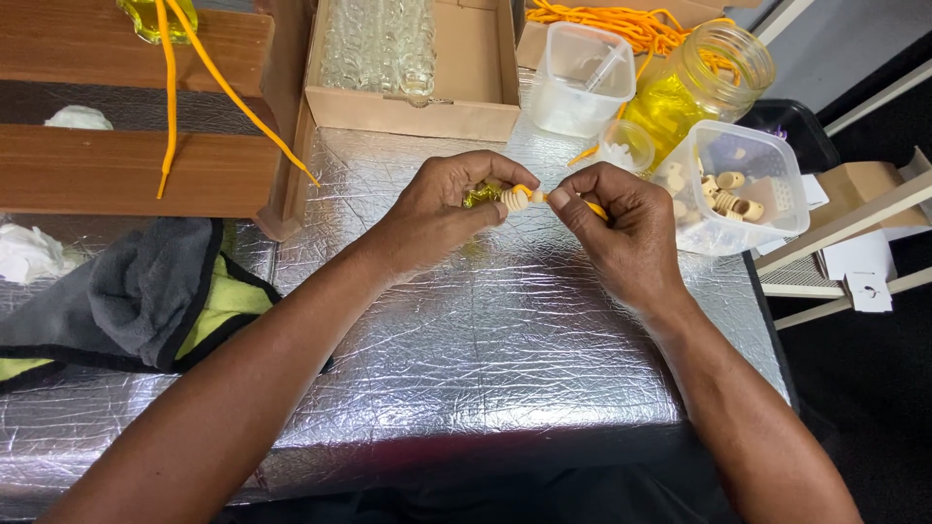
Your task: Tying a decorative cord around a small perfume bottle and folding a cardboard packaging box.
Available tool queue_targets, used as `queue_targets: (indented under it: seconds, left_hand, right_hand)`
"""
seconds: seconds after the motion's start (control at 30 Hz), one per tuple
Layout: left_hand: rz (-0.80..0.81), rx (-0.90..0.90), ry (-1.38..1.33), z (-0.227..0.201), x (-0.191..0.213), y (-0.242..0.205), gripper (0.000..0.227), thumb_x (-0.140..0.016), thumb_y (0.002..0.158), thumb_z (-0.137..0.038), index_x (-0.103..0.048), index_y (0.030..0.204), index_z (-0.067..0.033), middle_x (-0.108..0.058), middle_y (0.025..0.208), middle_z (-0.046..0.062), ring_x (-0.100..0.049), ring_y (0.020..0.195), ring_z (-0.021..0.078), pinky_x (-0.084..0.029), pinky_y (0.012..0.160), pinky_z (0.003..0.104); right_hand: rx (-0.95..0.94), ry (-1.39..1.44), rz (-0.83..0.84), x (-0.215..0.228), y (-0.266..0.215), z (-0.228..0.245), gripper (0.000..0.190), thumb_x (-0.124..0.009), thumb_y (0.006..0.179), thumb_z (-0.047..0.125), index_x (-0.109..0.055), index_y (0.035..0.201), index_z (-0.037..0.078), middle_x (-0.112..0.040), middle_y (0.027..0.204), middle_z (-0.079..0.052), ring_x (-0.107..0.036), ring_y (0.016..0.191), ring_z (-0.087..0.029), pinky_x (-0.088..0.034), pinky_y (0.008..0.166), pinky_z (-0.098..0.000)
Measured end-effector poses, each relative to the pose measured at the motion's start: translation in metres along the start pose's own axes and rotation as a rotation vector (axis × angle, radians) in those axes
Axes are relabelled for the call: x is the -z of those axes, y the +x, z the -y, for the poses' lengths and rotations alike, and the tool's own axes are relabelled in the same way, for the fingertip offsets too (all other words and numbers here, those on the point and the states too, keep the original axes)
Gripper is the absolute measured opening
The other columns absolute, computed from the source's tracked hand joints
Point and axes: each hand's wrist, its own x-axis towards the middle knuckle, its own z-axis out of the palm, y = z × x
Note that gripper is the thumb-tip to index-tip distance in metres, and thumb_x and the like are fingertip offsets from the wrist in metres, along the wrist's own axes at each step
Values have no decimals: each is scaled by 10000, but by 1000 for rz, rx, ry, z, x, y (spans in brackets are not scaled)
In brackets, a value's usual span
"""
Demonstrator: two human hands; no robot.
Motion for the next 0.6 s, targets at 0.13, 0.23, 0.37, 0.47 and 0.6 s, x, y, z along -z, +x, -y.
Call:
queue_targets:
  seconds: [0.13,0.23,0.37,0.47,0.6]
  left_hand:
    - [19,20,5,-4,-4,-2,300,-600,902,14,-679,1188,53,-660,964,125,-597,883,145,-523,772,276]
    - [16,52,-20,2,-7,-5,283,-605,922,-16,-708,1179,45,-649,946,139,-591,874,145,-514,768,287]
    - [26,54,25,6,-6,-6,279,-636,927,-36,-727,1182,29,-627,955,147,-581,896,157,-523,781,304]
    - [15,70,22,6,-5,-6,275,-648,924,-18,-728,1183,28,-626,956,146,-595,887,154,-537,775,296]
    - [-8,69,50,7,-1,0,268,-657,929,-3,-718,1188,37,-627,971,139,-614,897,143,-559,774,275]
  right_hand:
    - [27,14,52,0,1,4,97,-681,1034,50,-693,953,-3,-410,555,7,-360,567,-66,-329,585,-217]
    - [28,11,68,1,0,0,107,-640,1056,59,-673,974,-2,-412,594,1,-368,606,-82,-342,603,-231]
    - [10,36,89,1,0,-3,119,-627,1062,69,-658,980,-11,-456,600,-17,-404,599,-84,-362,603,-226]
    - [-35,28,94,1,1,0,91,-678,1022,54,-680,952,-5,-439,572,7,-387,576,-66,-337,582,-212]
    - [-100,-1,122,-2,0,10,55,-753,946,41,-724,935,-4,-428,530,22,-370,542,-50,-308,555,-200]
